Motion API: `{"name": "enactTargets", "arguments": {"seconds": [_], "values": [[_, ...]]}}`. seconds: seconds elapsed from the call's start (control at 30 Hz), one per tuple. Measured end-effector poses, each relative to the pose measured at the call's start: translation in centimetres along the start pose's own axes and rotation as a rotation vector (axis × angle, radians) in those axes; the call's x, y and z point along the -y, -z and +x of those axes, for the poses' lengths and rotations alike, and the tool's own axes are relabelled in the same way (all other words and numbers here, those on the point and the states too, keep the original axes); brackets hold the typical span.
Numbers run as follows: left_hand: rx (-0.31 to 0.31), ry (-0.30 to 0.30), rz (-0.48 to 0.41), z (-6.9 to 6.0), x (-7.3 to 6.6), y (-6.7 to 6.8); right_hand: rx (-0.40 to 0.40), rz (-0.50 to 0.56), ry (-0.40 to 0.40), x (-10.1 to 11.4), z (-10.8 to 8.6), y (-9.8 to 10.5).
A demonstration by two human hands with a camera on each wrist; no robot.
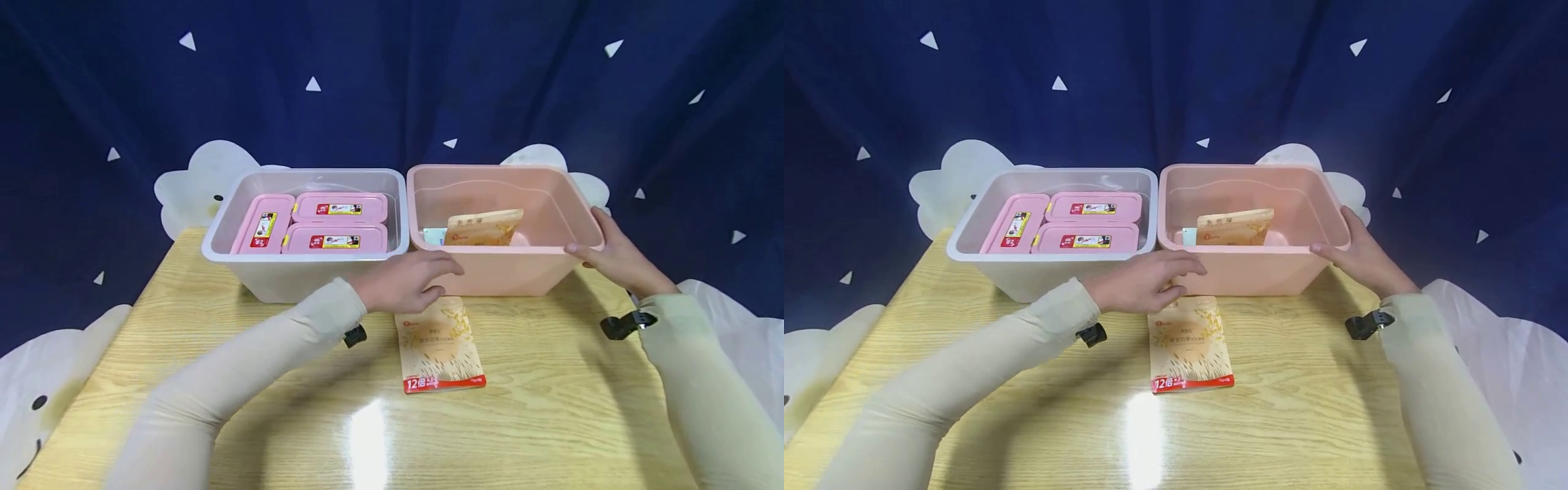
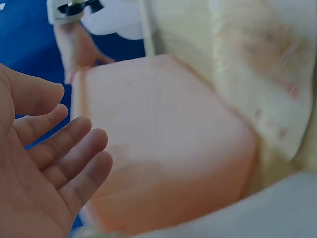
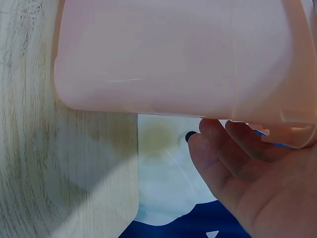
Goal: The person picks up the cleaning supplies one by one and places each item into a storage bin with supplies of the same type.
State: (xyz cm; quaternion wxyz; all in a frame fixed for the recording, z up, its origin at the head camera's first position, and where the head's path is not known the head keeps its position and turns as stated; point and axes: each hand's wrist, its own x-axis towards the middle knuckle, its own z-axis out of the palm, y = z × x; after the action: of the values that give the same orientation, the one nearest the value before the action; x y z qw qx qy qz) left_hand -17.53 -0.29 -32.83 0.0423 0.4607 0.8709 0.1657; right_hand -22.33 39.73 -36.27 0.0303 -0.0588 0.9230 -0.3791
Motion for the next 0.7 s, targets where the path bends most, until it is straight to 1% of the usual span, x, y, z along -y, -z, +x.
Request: {"name": "enactTargets", "arguments": {"seconds": [0.13, 0.23, 0.33, 0.43, 0.5, 0.6, 0.7], "values": [[0.006, 0.034, -0.045, -0.2, 1.0, -3.1, -0.007, -0.008, 0.002, 0.1, -0.2, 0.2], [-0.015, 0.066, -0.073, -0.2, 2.1, -5.7, -0.009, -0.016, -0.008, 0.2, -0.1, 0.3], [-0.031, 0.11, -0.108, -0.4, 3.0, -7.6, -0.013, -0.01, -0.001, 0.1, 0.0, 0.2], [-0.028, 0.149, -0.118, -0.4, 3.7, -8.9, -0.021, -0.001, 0.012, 0.0, 0.0, 0.2], [-0.013, 0.162, -0.112, -0.4, 4.0, -9.5, -0.027, 0.003, 0.016, -0.1, -0.1, 0.1], [0.005, 0.166, -0.101, -0.3, 4.4, -10.0, -0.023, 0.0, 0.009, -0.2, -0.2, 0.1], [0.019, 0.185, -0.094, -0.3, 4.6, -10.4, -0.012, 0.002, 0.008, -0.2, -0.2, 0.0]]}}
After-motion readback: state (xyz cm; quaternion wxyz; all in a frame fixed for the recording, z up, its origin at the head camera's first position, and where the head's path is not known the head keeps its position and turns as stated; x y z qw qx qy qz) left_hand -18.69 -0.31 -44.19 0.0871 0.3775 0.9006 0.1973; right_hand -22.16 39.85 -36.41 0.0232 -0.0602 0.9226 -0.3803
